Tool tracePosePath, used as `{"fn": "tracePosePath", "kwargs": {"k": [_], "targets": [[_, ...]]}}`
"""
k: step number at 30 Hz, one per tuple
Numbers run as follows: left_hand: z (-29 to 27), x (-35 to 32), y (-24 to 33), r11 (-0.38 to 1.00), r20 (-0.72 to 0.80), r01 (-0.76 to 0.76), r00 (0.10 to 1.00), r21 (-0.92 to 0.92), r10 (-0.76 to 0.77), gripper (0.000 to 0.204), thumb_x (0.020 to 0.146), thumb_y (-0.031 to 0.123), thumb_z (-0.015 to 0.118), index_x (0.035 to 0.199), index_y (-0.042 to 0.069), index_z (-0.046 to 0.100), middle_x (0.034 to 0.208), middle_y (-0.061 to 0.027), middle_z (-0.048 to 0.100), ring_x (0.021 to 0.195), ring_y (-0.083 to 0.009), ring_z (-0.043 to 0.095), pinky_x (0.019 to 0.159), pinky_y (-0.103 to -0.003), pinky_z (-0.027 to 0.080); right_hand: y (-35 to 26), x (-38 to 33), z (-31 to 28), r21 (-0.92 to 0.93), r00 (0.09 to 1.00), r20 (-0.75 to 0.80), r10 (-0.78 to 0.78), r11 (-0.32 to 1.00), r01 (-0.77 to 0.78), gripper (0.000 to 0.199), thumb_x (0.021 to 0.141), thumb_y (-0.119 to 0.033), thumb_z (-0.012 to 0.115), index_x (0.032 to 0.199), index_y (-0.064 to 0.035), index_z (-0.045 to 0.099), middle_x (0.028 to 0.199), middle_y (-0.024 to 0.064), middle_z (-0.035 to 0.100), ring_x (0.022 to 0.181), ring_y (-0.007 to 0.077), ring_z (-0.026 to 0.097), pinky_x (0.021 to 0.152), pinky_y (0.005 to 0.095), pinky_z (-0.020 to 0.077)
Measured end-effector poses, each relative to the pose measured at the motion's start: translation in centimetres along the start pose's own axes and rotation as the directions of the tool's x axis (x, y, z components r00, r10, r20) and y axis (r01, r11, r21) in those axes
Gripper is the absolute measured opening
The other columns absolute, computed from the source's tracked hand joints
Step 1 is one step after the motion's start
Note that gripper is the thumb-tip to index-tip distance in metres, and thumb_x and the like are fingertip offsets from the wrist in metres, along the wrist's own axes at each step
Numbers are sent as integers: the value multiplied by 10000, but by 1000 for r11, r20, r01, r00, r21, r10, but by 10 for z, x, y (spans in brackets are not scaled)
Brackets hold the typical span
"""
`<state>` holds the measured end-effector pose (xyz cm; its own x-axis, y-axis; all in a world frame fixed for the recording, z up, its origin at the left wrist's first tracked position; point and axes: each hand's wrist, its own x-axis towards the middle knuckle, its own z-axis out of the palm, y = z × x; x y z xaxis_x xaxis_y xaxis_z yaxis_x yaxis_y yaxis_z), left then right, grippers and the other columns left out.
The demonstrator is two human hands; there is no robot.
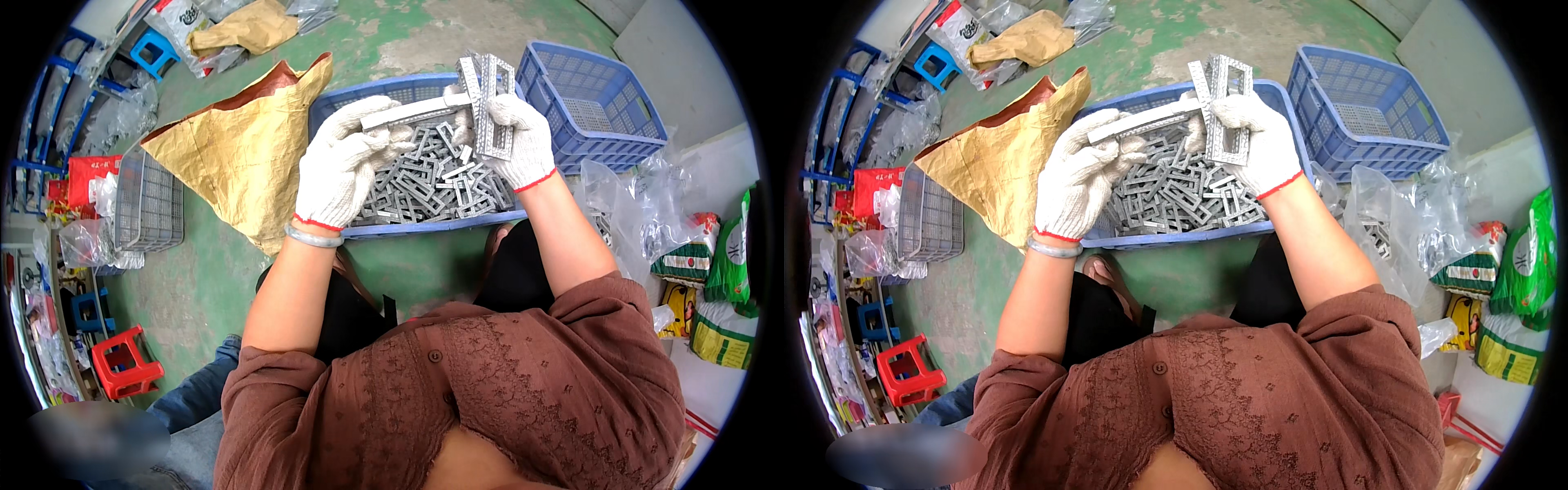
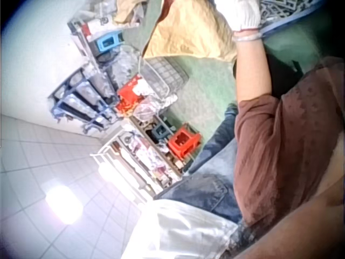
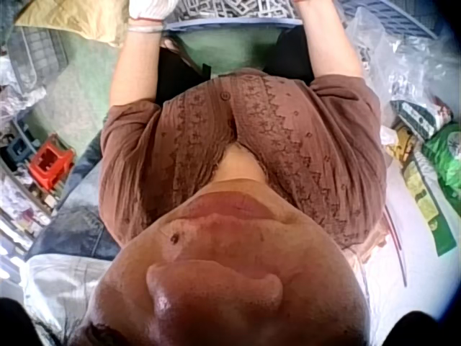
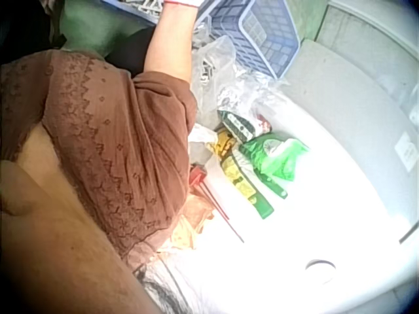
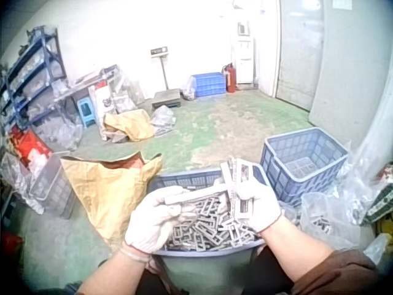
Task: The person sits on the floor and sorts small rectangular metal parts from a large sack into a blue plastic crate. They pick up handfuls of parts, inspect them, and place them into the crate.
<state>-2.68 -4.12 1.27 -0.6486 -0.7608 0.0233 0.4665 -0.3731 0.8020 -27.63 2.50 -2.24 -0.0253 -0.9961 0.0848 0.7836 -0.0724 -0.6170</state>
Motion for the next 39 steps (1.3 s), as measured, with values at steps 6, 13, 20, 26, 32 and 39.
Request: {"fn": "tracePosePath", "kwargs": {"k": [6, 13, 20, 26, 32, 39], "targets": [[-2, -1, 0, 999, 2, -18, 1000, 33, 18, 401, 893, -10, 596, 1284, -86, 557, 1197, -192, 637, 1051, -286, 666, 886, -377, 562, 1, -2, 8, -17, 999, -18, -38, 999, 38, 561, 827, -104, 612, 1343, 87, 500, 1274, 298, 587, 908, 341, 670, 781, 482, 582], [-2, 0, 0, 1000, 19, -11, 1000, 5, 11, 429, 863, -26, 597, 1280, -115, 551, 1183, -213, 634, 1050, -294, 654, 910, -392, 537, -1, -5, 18, 4, 998, -27, -61, 998, 61, 533, 833, -82, 641, 1323, 79, 506, 1179, 262, 631, 879, 336, 680, 753, 468, 600], [-2, 1, 0, 999, 10, 7, 1000, -53, -7, 452, 837, -50, 582, 1279, -135, 544, 1200, -237, 619, 1046, -310, 639, 922, -400, 514, -4, -3, 17, 71, 999, 15, -43, 997, 42, 467, 846, -93, 631, 1255, 113, 543, 1152, 268, 647, 854, 348, 682, 745, 466, 606], [-2, 1, -1, 998, 9, 8, 1000, -67, -8, 460, 833, -53, 581, 1282, -142, 538, 1203, -255, 614, 1046, -322, 638, 930, -408, 513, -3, -5, 15, 62, 997, 51, -60, 996, 57, 469, 851, -115, 623, 1244, 128, 548, 1155, 291, 640, 850, 365, 678, 767, 491, 595], [-6, 3, -2, 996, 10, 19, 1000, -90, -18, 478, 826, -39, 585, 1286, -155, 529, 1181, -261, 623, 1042, -330, 636, 918, -408, 512, -3, -6, 17, 62, 995, 76, -68, 996, 64, 479, 849, -138, 630, 1221, 156, 563, 1142, 294, 643, 846, 367, 677, 772, 485, 589], [-10, 5, -5, 994, 36, 18, 999, -104, -14, 460, 844, -27, 571, 1284, -151, 521, 1215, -261, 606, 1051, -338, 637, 915, -390, 524, -6, -7, 21, 59, 997, 72, -38, 998, 34, 479, 847, -154, 636, 1207, 156, 574, 1079, 269, 658, 837, 364, 675, 780, 466, 585]]}}
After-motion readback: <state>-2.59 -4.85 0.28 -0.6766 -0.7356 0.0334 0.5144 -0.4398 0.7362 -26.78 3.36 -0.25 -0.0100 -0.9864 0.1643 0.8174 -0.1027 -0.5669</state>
